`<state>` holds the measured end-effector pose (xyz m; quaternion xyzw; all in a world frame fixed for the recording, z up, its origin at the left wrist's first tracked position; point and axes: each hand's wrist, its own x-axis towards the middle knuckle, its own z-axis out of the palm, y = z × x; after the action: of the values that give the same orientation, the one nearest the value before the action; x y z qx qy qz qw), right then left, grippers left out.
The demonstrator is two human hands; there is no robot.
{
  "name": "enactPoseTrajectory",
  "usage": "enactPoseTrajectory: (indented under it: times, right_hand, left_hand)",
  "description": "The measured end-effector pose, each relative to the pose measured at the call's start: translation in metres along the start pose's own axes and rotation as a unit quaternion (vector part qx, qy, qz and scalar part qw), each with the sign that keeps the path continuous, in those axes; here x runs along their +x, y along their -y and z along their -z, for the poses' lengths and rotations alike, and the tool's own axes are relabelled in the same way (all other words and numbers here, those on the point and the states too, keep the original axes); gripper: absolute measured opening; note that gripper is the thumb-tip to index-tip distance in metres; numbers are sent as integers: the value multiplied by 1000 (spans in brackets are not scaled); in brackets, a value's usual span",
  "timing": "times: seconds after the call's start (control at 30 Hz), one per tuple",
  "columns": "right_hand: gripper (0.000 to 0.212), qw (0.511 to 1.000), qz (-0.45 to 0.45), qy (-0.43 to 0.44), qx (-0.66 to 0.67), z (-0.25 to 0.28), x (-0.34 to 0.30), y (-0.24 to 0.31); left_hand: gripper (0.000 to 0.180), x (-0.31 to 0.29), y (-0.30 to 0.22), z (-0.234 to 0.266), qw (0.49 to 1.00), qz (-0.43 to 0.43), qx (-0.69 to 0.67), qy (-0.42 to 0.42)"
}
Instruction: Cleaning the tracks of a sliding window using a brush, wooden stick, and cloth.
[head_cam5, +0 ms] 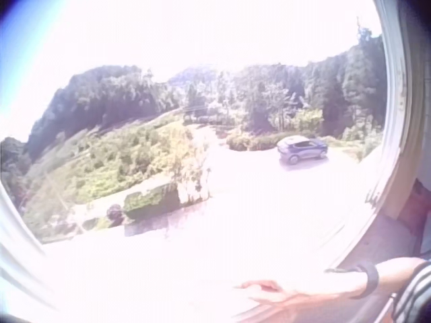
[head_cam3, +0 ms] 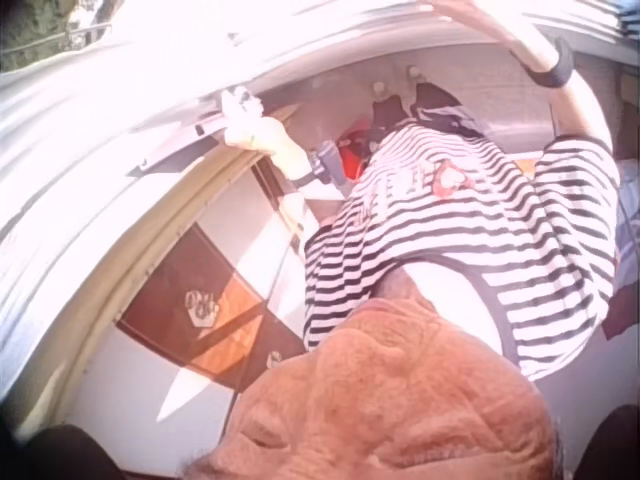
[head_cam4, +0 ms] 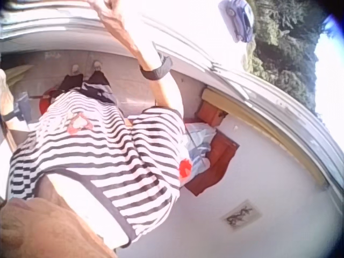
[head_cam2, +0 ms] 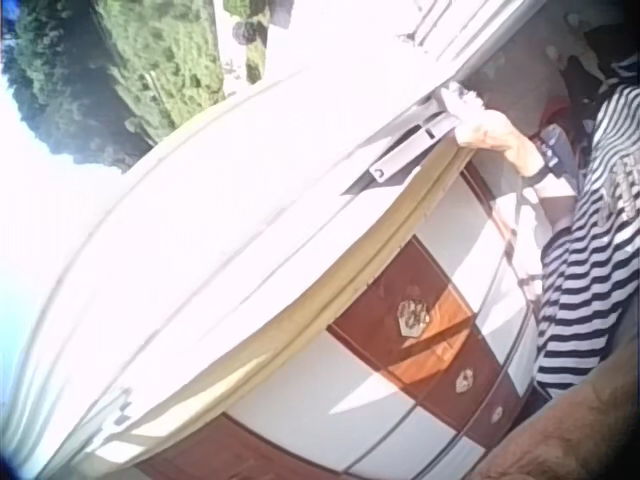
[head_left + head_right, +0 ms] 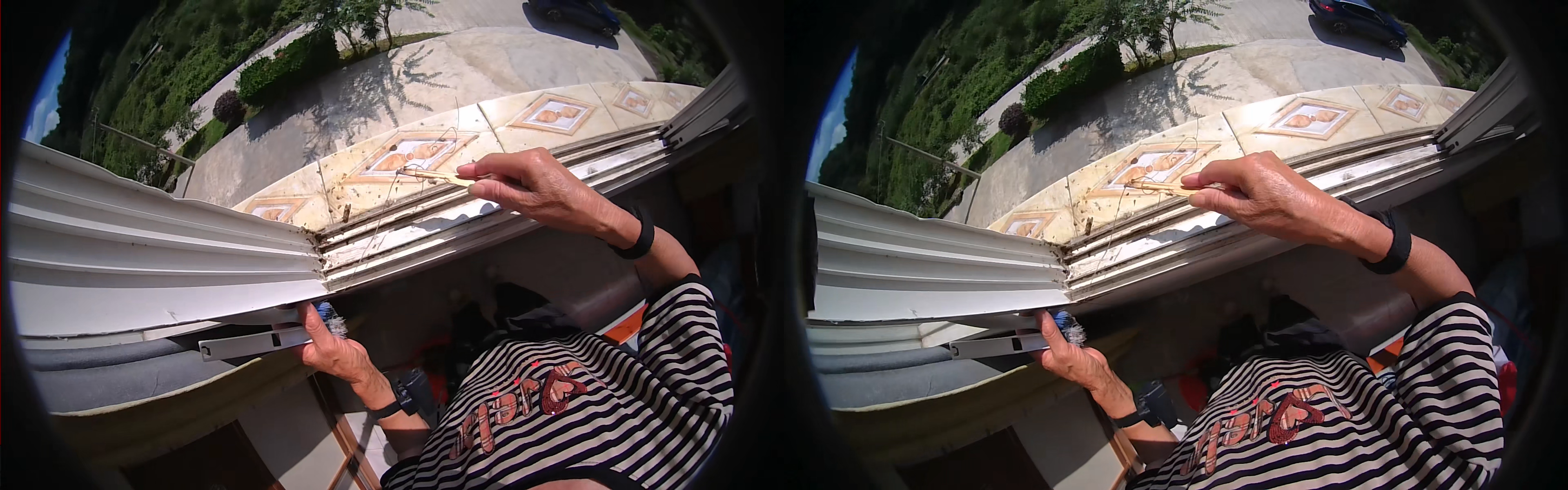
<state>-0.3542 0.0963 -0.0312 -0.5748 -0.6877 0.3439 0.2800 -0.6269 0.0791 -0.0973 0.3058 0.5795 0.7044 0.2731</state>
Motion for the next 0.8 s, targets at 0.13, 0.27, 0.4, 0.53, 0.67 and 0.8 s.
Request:
enactPoseTrajectory:
  times: [0.13,0.27,0.4,0.53,0.67,0.8]
  right_hand:
    - [47,965,13,-177,195,42,-6,-6]
    - [45,947,-69,-81,304,26,-2,5]
    - [49,939,-87,-36,330,28,-8,23]
    - [35,980,152,-74,102,21,-27,16]
    - [32,960,184,-24,211,-5,-51,14]
    - [32,959,165,-10,232,-6,-74,-9]
  left_hand:
    - [39,-5,4,-9,1000,3,10,-8]
    - [38,3,6,7,999,35,-2,-32]
    - [43,5,8,11,996,-84,-34,-19]
    - [31,-27,-20,7,950,-299,69,50]
    - [36,-57,-19,-10,964,-115,12,241]
    - [26,-75,-9,-15,941,-53,42,331]
